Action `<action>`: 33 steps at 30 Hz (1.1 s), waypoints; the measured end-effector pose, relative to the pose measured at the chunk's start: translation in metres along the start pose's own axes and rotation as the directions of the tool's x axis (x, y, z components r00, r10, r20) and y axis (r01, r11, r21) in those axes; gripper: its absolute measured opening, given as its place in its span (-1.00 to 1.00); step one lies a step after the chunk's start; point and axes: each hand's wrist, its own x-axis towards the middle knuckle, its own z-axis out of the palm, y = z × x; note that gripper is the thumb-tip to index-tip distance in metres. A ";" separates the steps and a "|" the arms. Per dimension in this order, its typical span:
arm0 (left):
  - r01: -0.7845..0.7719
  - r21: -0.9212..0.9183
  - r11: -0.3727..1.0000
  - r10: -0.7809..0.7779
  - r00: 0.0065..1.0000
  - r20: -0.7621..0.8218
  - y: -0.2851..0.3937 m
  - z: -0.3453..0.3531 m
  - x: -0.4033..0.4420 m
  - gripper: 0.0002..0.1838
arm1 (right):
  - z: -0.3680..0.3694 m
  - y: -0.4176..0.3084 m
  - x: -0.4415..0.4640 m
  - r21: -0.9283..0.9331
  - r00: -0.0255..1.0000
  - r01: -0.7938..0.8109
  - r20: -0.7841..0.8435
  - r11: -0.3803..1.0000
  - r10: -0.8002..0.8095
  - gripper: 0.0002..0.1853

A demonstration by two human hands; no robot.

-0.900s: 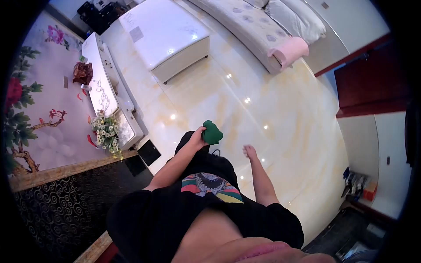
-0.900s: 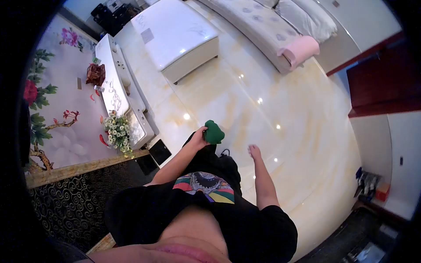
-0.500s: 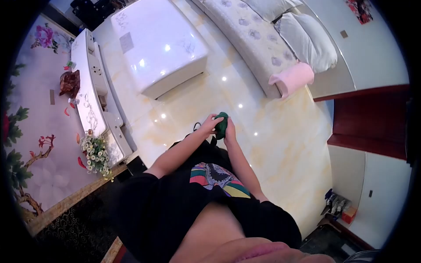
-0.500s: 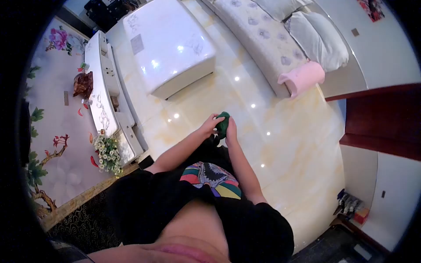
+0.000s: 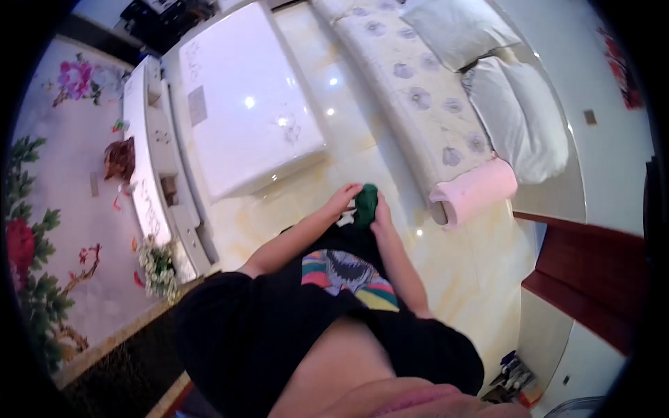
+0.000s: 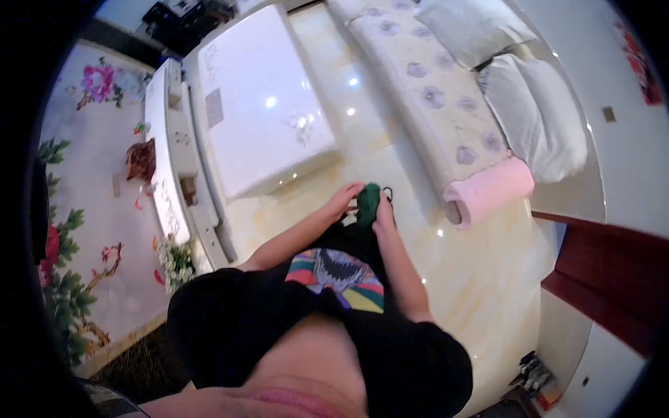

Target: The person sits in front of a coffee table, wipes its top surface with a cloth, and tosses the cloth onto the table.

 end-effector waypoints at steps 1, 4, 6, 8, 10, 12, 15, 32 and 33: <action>-0.016 -0.037 0.999 0.014 0.998 -0.054 0.020 0.007 0.003 -0.53 | 0.017 -0.023 0.012 -0.070 0.999 -0.032 0.011 0.997 0.032 -0.57; -0.114 -0.145 0.983 0.090 0.982 -0.165 0.090 0.012 0.051 -0.51 | 0.063 -0.090 0.075 -0.262 0.994 -0.002 0.106 0.965 0.031 -0.61; -0.178 -0.250 0.952 0.117 0.963 -0.241 0.119 0.015 0.073 -0.51 | 0.099 -0.129 0.105 -0.402 0.982 0.043 0.185 0.915 0.035 -0.62; -0.309 -0.417 0.855 0.180 0.930 -0.319 0.122 -0.005 0.105 -0.54 | 0.112 -0.132 0.150 -0.469 0.968 0.017 0.230 0.883 0.104 -0.64; -0.364 -0.472 0.803 0.176 0.901 -0.396 0.155 -0.018 0.123 -0.56 | 0.154 -0.158 0.171 -0.572 0.949 -0.021 0.246 0.820 0.196 -0.65; -0.330 -0.288 0.899 0.162 0.861 -0.483 0.183 -0.035 0.147 -0.59 | 0.189 -0.184 0.189 -0.615 0.953 -0.032 0.218 0.788 0.209 -0.68; -0.404 -0.208 0.891 0.250 0.818 -0.518 0.233 -0.057 0.210 -0.56 | 0.225 -0.212 0.248 -0.780 0.943 0.248 0.331 0.574 0.043 -0.66; -0.446 -0.086 0.891 0.367 0.819 -0.440 0.553 -0.136 0.446 -0.61 | 0.413 -0.424 0.514 -0.604 0.953 0.240 0.294 0.760 -0.067 -0.66; -0.404 -0.034 0.914 0.344 0.817 -0.463 0.568 -0.155 0.452 -0.59 | 0.436 -0.428 0.533 -0.611 0.950 0.223 0.310 0.759 -0.029 -0.66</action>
